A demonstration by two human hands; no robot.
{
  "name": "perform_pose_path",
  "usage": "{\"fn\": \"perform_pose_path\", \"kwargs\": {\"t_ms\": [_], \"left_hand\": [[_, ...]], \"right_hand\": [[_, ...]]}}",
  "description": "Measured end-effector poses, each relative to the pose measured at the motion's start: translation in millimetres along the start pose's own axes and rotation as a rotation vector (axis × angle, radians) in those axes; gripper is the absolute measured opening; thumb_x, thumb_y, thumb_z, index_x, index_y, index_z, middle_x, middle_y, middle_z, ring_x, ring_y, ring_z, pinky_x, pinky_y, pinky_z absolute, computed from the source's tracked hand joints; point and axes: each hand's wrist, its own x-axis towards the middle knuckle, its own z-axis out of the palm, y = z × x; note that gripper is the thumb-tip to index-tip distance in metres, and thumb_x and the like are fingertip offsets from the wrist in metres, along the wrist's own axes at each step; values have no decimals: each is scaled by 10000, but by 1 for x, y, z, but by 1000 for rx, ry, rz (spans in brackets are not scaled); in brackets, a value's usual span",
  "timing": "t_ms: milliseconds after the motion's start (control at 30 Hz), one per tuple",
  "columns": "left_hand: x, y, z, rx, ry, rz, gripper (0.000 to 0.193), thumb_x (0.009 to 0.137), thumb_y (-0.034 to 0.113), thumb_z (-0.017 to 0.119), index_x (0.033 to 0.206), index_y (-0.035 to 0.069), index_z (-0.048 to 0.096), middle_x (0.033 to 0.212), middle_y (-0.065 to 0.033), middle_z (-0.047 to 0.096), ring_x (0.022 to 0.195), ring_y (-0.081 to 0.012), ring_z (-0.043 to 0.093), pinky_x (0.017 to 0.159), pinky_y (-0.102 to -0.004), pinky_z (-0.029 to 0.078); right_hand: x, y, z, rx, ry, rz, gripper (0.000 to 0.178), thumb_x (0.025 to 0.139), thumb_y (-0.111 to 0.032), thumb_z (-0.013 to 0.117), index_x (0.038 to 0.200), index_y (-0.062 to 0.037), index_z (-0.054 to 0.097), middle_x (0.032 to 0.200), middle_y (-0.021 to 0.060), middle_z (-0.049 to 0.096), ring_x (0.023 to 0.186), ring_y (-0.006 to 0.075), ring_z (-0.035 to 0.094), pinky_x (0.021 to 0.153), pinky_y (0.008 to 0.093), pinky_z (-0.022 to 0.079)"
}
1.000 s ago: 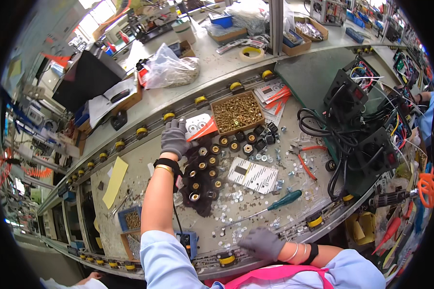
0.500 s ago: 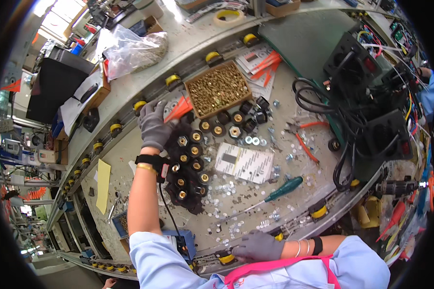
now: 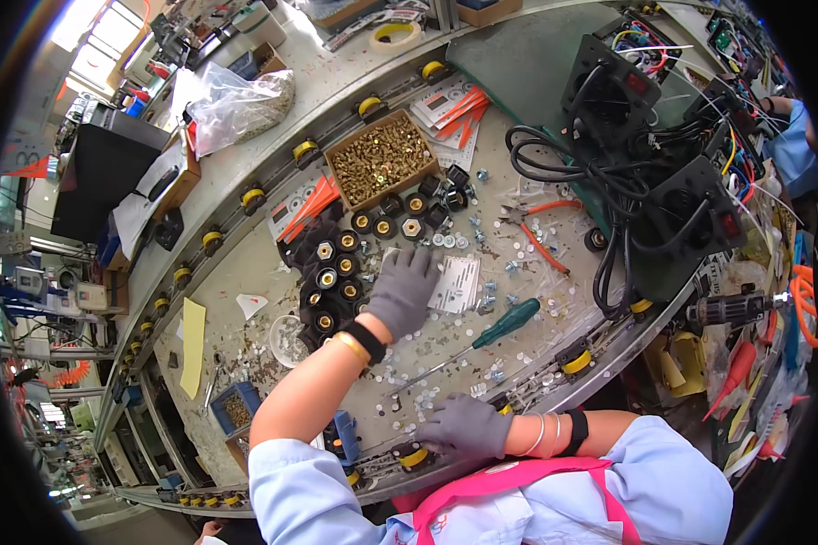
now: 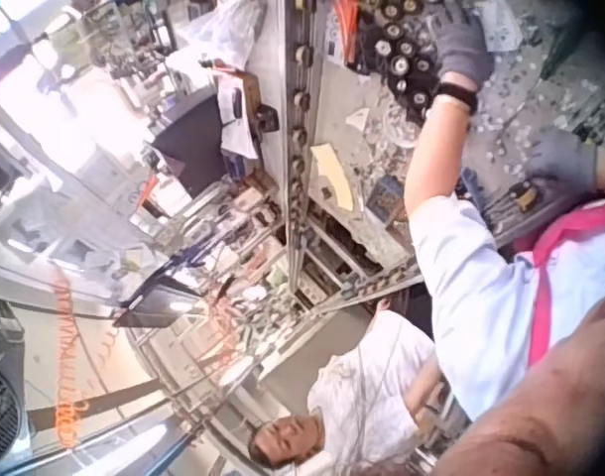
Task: Assembling, wiring, and labeling electronic components on a factory production line.
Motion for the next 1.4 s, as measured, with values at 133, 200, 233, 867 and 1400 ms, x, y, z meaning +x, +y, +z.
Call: {"fn": "perform_pose_path", "kwargs": {"t_ms": [133, 200, 233, 867, 1400], "left_hand": [[4, 3, -11, 53, 104, -20, 858, 654, 191, 679, 1423, 32, 334, 1366, -190, 429, 1285, -357, 409, 1134, -453, 232], [10, 6, -19, 121, 72, -7, 920, 644, 243, 698, 1446, 35, 298, 1343, -194, 441, 1283, -344, 418, 1154, -481, 177], [12, 8, -23, 136, -12, -37, 926, 645, 254, 698, 1449, 37, 294, 1344, -200, 439, 1290, -342, 415, 1156, -484, 170], [-211, 125, -58, -1912, 90, -293, 790, 783, 194, 697, 1430, -32, 305, 1322, -115, 475, 1208, -203, 478, 994, -344, 415], [-201, 137, -24, -621, 805, -595, 814, 665, 335, 816, 1259, -61, 427, 1075, -212, 592, 954, -310, 612, 813, -392, 496]], "right_hand": [[0, 5, 2, -22, 12, 21, 177, 847, -277, 598, 897, -111, 635, 800, 99, 644, 824, 311, 627, 724, 438, 493], [2, 8, 2, -29, 40, 13, 170, 844, -273, 603, 901, -117, 637, 804, 100, 645, 823, 311, 630, 724, 435, 495], [4, 9, 1, -2, 38, 51, 161, 847, -270, 598, 898, -122, 636, 807, 110, 644, 820, 313, 634, 724, 426, 496], [9, -30, -64, 513, 561, -88, 633, 701, -224, 807, 1272, -103, 561, 1290, 153, 520, 1236, 295, 486, 1054, 395, 387], [27, -44, -54, 492, 481, 143, 521, 789, -115, 695, 1259, 36, 529, 1188, 158, 598, 1079, 181, 583, 915, 332, 484]]}}
